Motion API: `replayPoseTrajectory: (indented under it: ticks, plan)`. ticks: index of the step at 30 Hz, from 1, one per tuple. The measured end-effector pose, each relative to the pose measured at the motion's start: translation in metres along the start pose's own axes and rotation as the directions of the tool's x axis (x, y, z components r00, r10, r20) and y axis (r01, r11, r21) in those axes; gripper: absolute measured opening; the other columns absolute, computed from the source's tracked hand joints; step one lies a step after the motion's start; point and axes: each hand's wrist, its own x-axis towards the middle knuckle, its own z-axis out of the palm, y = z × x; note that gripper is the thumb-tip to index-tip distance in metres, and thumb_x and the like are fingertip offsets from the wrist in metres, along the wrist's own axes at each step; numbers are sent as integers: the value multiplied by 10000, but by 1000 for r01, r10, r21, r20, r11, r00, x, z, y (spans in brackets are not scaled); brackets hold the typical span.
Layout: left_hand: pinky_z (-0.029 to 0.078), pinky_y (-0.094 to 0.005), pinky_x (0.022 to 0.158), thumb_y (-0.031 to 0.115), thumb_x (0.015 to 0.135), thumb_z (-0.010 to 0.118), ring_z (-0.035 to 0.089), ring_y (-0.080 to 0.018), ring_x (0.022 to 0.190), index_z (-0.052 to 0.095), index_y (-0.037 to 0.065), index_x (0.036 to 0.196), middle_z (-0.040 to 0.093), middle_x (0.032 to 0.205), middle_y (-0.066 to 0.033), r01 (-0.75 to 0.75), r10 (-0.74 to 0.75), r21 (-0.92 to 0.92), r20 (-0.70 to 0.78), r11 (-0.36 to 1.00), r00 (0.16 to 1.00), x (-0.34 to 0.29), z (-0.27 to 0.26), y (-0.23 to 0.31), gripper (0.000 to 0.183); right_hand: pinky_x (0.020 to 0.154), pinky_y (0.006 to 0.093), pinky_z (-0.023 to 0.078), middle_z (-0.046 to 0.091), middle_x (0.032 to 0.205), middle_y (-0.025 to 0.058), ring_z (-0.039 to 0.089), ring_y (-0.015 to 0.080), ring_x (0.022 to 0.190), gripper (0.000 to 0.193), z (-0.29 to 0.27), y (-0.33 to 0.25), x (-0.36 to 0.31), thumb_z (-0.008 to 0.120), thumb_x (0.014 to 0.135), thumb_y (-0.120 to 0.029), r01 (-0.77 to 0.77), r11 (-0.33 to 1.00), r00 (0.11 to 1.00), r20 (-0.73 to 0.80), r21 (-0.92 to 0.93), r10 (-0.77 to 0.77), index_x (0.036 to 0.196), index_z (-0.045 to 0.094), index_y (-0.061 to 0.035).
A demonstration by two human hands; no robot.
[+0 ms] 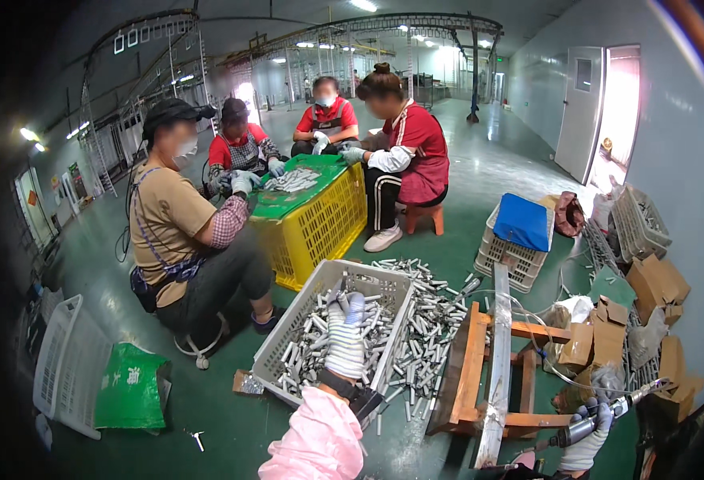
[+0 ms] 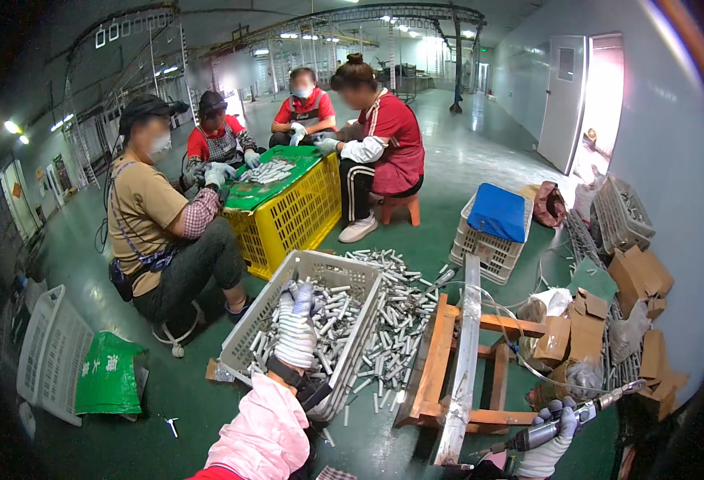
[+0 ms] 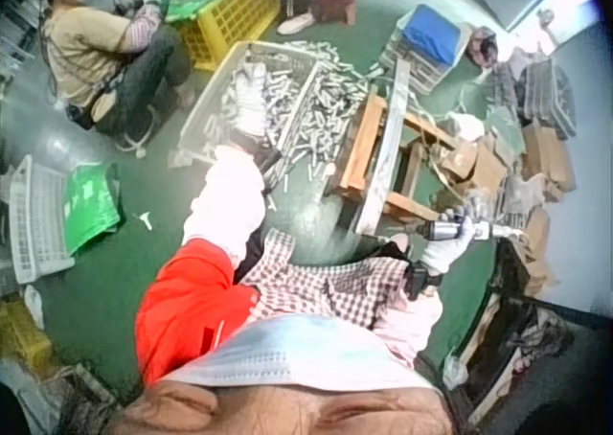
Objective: The recorder uses an electric screwdriver to assemble small metal components on a wooden frame.
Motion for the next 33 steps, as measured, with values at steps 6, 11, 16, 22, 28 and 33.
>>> replayPoseTrajectory:
  ticks: [6, 11, 16, 22, 28, 33]
  plan:
    - [471, -334, 768, 497, 939, 476, 557, -156, 820, 558, 109, 1122, 604, 968, -31, 230, -245, -431, 23, 873, 969, 13, -22, -6, 436, 511, 241, 527, 607, 881, 26, 577, 108, 653, 385, -6, 6, 5, 588, 901, -263, -39, 999, 999, 31, 38, 38, 1215, 498, -59]
    - [467, -380, 758, 550, 940, 407, 569, -197, 874, 571, 150, 1037, 643, 989, -53, 329, -308, -705, 163, 628, 937, 25, -41, -20, 443, 504, 251, 544, 626, 886, 28, 613, 126, 648, 376, -16, 8, 10, 593, 901, -276, -67, 996, 997, 31, 67, 65, 1204, 508, -69]
    - [448, -357, 684, 544, 957, 355, 540, -201, 782, 555, 134, 1065, 635, 991, -47, 329, -287, -677, 177, 659, 941, 30, -43, -31, 469, 502, 251, 550, 636, 883, 17, 621, 118, 642, 355, -14, 7, 8, 599, 899, -287, -69, 996, 998, -9, 58, 70, 1177, 531, -77]
    - [419, -332, 647, 439, 989, 361, 466, -189, 701, 544, 93, 1053, 558, 867, -30, 358, -386, -732, 139, 580, 912, 23, -32, -30, 396, 504, 236, 533, 639, 894, 11, 608, 105, 647, 365, -13, 5, 5, 600, 897, -287, -70, 997, 997, -25, 43, 71, 1192, 524, -87]
    - [418, -331, 644, 406, 986, 395, 458, -184, 707, 534, 113, 993, 500, 795, -15, 374, -292, -736, 247, 564, 924, 23, -38, -32, 324, 510, 246, 529, 637, 912, 23, 605, 116, 650, 384, -10, 4, 3, 600, 896, -285, -82, 996, 996, -41, 47, 84, 1212, 502, -90]
    - [405, -350, 634, 509, 957, 396, 449, -198, 680, 532, 121, 981, 475, 747, -19, 365, -359, -694, 163, 621, 919, 26, -34, -33, 412, 520, 243, 524, 617, 894, 29, 593, 122, 662, 363, 2, 1, -4, 623, 880, -277, -96, 993, 994, -42, 71, 99, 1173, 518, -89]
